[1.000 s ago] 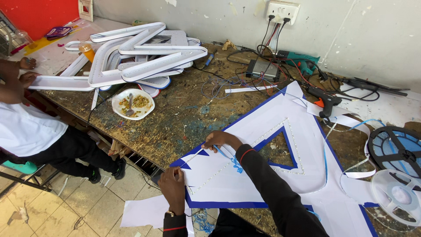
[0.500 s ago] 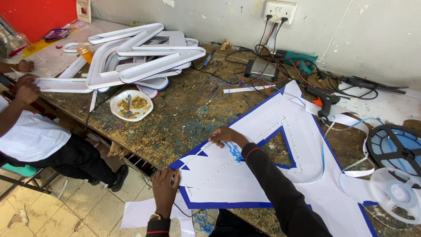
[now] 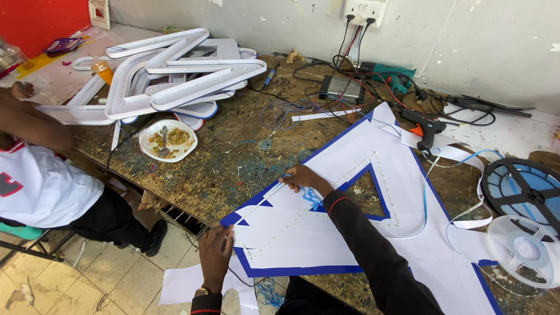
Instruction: The person arranges a blue LED strip along the edges of a large white letter 'A' on a workbench. They then pick up a cardboard template, move it aside, and continue positioning the LED strip on the letter.
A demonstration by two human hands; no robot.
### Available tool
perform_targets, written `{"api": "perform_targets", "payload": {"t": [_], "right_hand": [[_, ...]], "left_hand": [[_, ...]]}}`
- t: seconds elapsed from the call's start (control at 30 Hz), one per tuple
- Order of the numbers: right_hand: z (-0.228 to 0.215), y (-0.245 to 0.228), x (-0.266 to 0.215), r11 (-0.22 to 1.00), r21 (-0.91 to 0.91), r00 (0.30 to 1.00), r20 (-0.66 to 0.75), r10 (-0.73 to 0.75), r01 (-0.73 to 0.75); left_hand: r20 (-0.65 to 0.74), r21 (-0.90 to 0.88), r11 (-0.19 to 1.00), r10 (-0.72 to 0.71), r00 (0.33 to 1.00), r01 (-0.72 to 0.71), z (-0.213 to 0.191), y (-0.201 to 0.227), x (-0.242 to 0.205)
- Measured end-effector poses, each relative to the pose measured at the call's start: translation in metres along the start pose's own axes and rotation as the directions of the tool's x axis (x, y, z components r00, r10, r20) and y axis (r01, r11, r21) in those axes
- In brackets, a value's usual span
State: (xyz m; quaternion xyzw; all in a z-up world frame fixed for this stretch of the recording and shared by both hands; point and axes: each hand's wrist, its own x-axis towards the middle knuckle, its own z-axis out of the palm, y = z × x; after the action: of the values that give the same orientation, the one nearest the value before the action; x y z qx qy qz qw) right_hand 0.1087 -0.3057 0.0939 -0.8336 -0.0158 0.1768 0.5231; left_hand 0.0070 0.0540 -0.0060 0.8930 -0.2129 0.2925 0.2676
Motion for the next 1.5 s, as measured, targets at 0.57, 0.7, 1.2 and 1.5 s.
{"api": "perform_targets", "payload": {"t": [0.57, 0.7, 1.2, 1.5], "right_hand": [[0.031, -0.083, -0.007, 0.962, 0.251, 0.948, 0.264, -0.179, 0.112], [0.053, -0.113, -0.005, 0.945, 0.283, 0.901, 0.345, -0.262, 0.166], [0.052, -0.133, -0.025, 0.886, 0.189, 0.819, 0.340, -0.463, 0.423], [0.039, -0.096, -0.018, 0.927, -0.162, 0.912, 0.301, -0.280, 0.338]], "left_hand": [[0.343, 0.000, 0.965, -0.245, 0.907, 0.261, 0.001, -0.004, 0.029], [0.462, -0.067, 0.955, -0.226, 0.858, 0.288, -0.004, -0.010, 0.043], [0.389, -0.277, 0.813, -0.392, 0.834, 0.512, -0.008, -0.001, 0.034], [0.274, -0.225, 0.803, -0.491, 0.827, 0.551, 0.003, 0.017, 0.036]]}}
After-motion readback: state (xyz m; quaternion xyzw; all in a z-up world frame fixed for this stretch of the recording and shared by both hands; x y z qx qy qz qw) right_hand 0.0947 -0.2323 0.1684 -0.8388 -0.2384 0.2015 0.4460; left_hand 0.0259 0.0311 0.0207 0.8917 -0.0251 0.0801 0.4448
